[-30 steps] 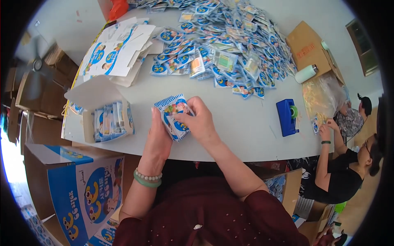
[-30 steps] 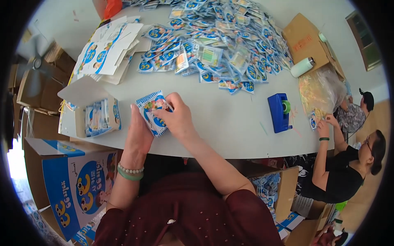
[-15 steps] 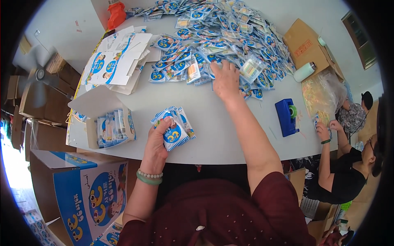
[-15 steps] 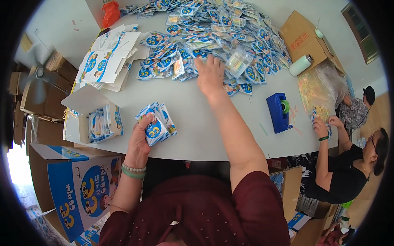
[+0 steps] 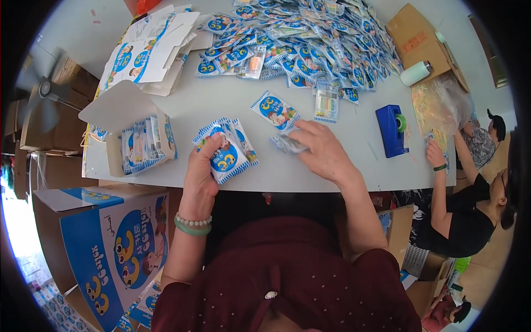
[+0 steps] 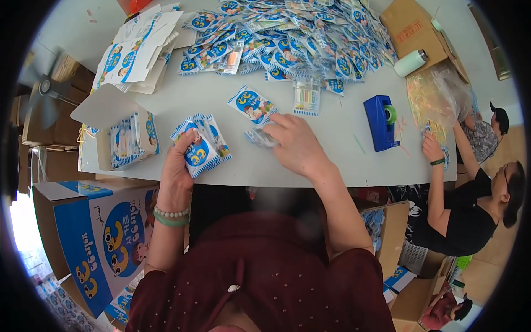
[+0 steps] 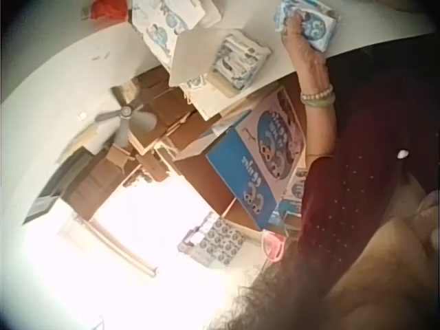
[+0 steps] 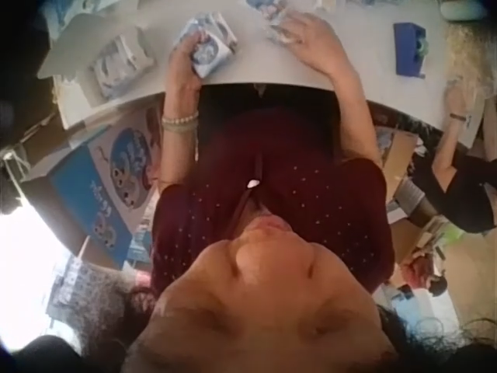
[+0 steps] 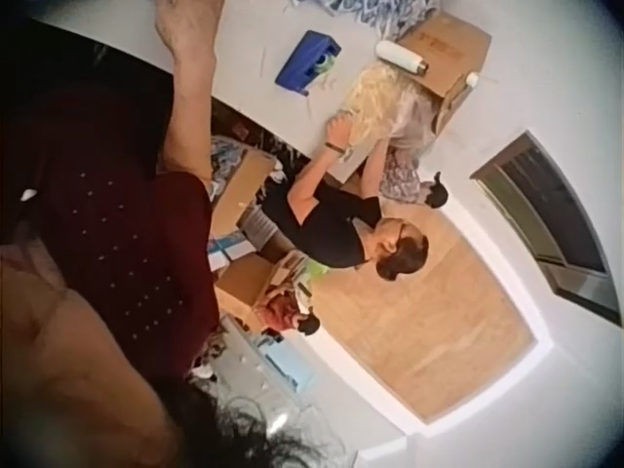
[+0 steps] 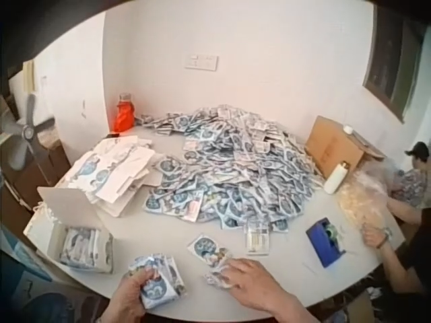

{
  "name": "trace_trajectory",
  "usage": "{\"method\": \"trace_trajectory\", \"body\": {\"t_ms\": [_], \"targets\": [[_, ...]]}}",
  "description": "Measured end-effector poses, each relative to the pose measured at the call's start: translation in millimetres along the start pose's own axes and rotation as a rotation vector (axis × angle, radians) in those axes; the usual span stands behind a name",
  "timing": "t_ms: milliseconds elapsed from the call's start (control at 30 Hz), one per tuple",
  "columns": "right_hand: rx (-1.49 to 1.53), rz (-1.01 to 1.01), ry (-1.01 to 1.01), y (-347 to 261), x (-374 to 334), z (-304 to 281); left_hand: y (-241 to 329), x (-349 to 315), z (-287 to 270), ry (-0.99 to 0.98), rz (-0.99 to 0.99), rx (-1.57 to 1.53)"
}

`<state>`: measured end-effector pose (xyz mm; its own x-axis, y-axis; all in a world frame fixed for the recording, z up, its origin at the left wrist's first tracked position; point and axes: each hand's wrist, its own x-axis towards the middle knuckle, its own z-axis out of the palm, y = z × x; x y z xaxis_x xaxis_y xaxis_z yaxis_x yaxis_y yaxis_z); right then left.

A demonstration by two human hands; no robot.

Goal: Folding cardboard boxes and filling them with stacks of small packaged labels.

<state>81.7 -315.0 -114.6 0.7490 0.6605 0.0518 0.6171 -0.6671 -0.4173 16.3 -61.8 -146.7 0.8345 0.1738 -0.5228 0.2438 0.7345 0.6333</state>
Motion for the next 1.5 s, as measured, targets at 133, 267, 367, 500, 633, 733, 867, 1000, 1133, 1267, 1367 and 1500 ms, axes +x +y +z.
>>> {"method": "trace_trajectory", "body": {"t_ms": [133,267,367,500,633,733,867,1000,1133,1267,1367,1500], "targets": [[0.046,0.013,0.114,-4,4,13,-1,-2,2,-0.011,0.007,-0.038],[-0.200,-0.118,0.226,-12,9,29,-1,-3,-2,-0.046,0.001,-0.015],[-0.049,0.064,0.254,-16,18,31,-5,-3,-7,-0.096,0.017,-0.006],[0.232,0.308,0.203,-21,49,15,-5,-2,-4,-0.103,0.040,0.034],[-0.086,0.294,0.400,-4,81,51,-6,-1,-3,-0.140,0.016,0.056],[-0.210,0.478,0.304,-6,86,51,-7,-1,-1,-0.078,0.028,0.061],[0.183,0.568,0.057,-7,80,25,0,-8,4,-0.061,0.027,0.060],[0.849,0.532,0.422,59,47,11,-3,-3,5,-0.118,0.014,0.062],[0.031,0.710,0.553,95,45,25,-5,-3,7,-0.070,0.020,0.082],[-0.079,0.812,0.538,66,46,22,-6,-6,8,-0.062,0.055,0.102],[0.455,0.669,0.702,67,34,24,-6,-5,7,-0.069,0.042,0.106],[0.536,0.668,0.748,61,14,11,-8,-6,11,-0.051,0.056,0.112]]}}
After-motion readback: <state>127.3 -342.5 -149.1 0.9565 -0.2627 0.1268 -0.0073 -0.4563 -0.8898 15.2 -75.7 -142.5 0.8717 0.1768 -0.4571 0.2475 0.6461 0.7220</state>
